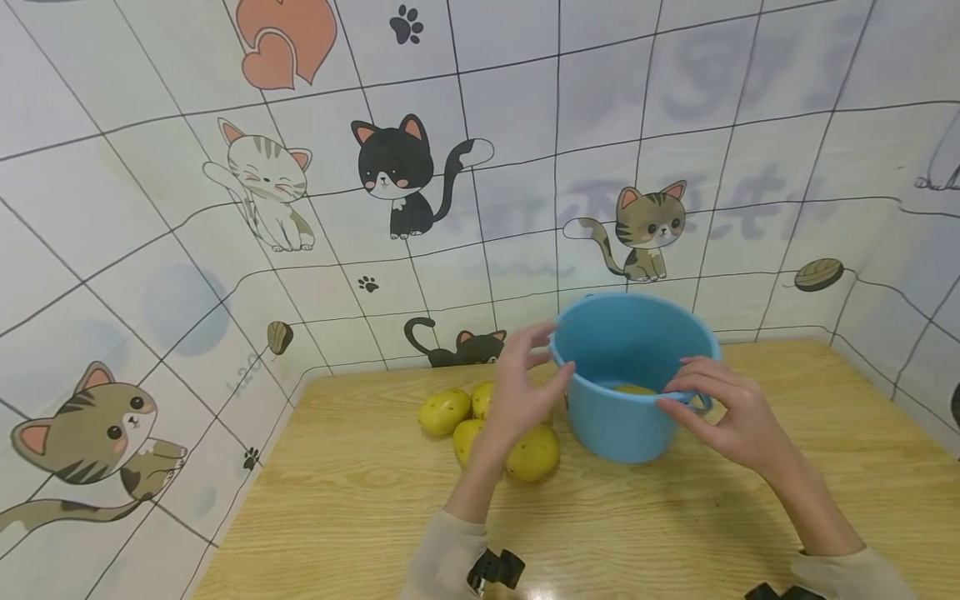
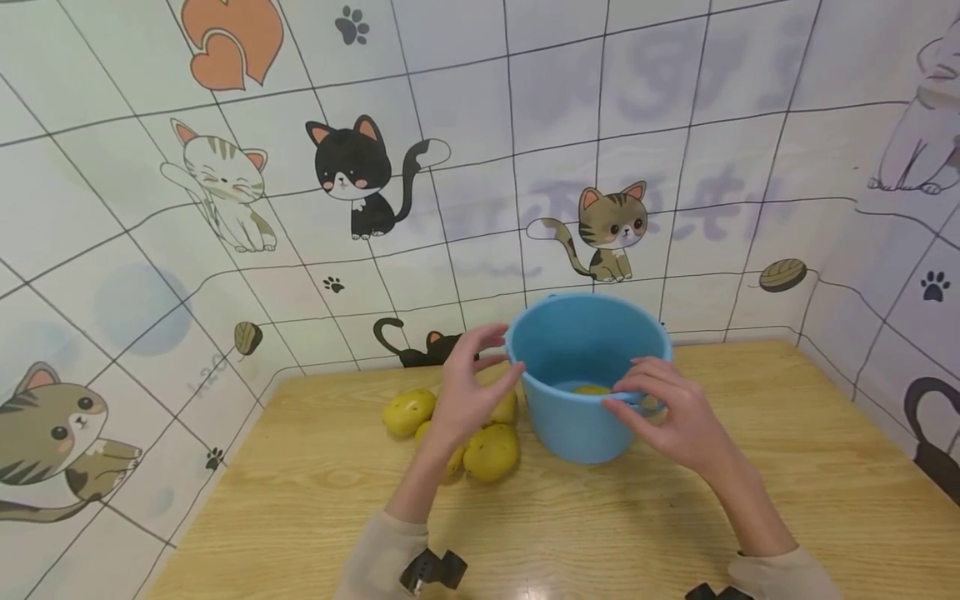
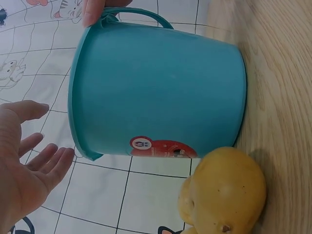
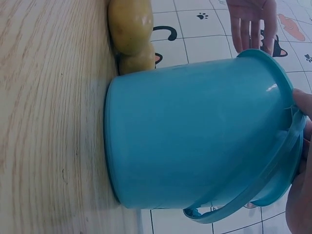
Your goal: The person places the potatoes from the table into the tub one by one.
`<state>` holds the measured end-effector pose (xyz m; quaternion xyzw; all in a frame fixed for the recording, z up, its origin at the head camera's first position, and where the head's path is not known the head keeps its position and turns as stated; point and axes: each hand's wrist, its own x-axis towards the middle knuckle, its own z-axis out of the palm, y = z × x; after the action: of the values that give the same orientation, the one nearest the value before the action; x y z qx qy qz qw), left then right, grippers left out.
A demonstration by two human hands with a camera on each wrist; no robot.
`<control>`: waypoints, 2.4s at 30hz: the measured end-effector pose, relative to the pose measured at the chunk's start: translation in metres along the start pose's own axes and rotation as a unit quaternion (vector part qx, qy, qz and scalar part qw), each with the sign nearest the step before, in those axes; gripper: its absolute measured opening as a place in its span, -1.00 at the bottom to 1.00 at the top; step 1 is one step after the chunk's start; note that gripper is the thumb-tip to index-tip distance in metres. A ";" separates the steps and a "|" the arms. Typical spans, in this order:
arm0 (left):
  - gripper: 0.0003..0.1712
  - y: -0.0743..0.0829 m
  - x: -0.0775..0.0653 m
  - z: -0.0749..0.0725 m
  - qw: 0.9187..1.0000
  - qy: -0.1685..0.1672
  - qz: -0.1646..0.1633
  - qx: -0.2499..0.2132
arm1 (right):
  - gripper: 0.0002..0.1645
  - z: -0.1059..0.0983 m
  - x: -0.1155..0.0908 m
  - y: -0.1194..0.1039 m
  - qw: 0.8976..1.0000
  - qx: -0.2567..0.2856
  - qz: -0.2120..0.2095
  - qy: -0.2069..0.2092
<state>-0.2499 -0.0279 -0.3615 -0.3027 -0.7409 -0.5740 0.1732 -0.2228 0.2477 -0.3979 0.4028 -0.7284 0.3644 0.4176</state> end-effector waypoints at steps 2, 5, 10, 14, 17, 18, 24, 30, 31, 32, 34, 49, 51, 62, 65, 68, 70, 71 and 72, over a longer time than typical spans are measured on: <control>-0.43 -0.002 -0.002 -0.003 1.000 0.004 0.000 0.005 | -0.56 0.000 -0.002 0.002 1.000 0.005 0.001 -0.002; -0.44 -0.005 -0.006 -0.007 1.000 0.011 0.012 0.019 | -0.59 0.000 -0.003 0.004 1.000 0.012 -0.002 -0.001; -0.45 -0.010 -0.012 -0.016 0.999 0.017 0.012 0.041 | -0.59 0.000 -0.003 0.004 1.000 0.013 -0.001 -0.002; -0.43 -0.011 -0.016 -0.024 0.999 0.020 -0.002 0.041 | -0.56 -0.001 -0.002 0.001 1.000 0.012 0.005 -0.005; -0.44 -0.013 -0.019 -0.030 0.999 0.024 -0.009 0.044 | -0.59 -0.001 -0.003 0.003 1.000 0.015 0.007 -0.007; -0.44 -0.014 -0.021 -0.032 0.999 0.025 -0.010 0.043 | -0.61 -0.001 -0.004 0.004 1.000 0.017 0.007 -0.008; -0.45 -0.020 -0.027 -0.041 0.998 0.030 -0.007 0.055 | -0.65 -0.001 -0.005 0.006 1.000 0.019 0.007 -0.010; -0.45 -0.028 -0.034 -0.050 0.997 0.037 -0.015 0.068 | -0.63 -0.001 -0.002 0.003 1.000 0.022 -0.001 -0.006; -0.45 -0.030 -0.035 -0.052 0.997 0.041 -0.015 0.068 | -0.62 -0.001 -0.001 0.003 1.000 0.021 -0.001 -0.007; -0.46 -0.031 -0.036 -0.054 0.996 0.045 -0.016 0.069 | -0.62 -0.001 -0.001 0.002 1.000 0.020 -0.002 -0.007; -0.46 -0.032 -0.037 -0.058 0.996 0.053 -0.017 0.067 | -0.61 -0.001 0.000 0.002 1.000 0.021 -0.003 -0.008; -0.48 -0.054 -0.050 -0.085 0.992 0.091 -0.040 0.081 | -0.65 0.000 -0.001 0.002 1.000 0.031 -0.005 -0.004; -0.48 -0.056 -0.051 -0.088 0.991 0.099 -0.044 0.085 | -0.65 0.000 -0.001 0.002 1.000 0.029 -0.006 -0.004; -0.45 -0.078 -0.057 -0.104 0.985 0.110 -0.076 0.109 | -0.65 0.000 -0.002 0.003 1.000 0.024 -0.002 -0.005; -0.44 -0.084 -0.059 -0.109 0.983 0.113 -0.085 0.116 | -0.65 0.000 -0.002 0.003 1.000 0.026 -0.001 -0.004; -0.43 -0.089 -0.061 -0.114 0.981 0.107 -0.104 0.120 | -0.65 0.000 -0.001 0.002 1.000 0.028 0.000 -0.003; -0.43 -0.092 -0.062 -0.116 0.981 0.102 -0.118 0.119 | -0.65 0.000 -0.001 0.002 1.000 0.028 0.001 -0.003; -0.42 -0.094 -0.063 -0.118 0.980 0.100 -0.126 0.119 | -0.65 0.000 -0.001 0.001 1.000 0.028 0.001 -0.002; -0.41 -0.096 -0.064 -0.119 0.979 0.097 -0.135 0.117 | -0.65 0.000 -0.001 0.001 1.000 0.027 0.002 -0.003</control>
<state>-0.2739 -0.1724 -0.4382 -0.1199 -0.8168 -0.5278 0.1996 -0.2236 0.2485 -0.3988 0.4135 -0.7203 0.3834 0.4040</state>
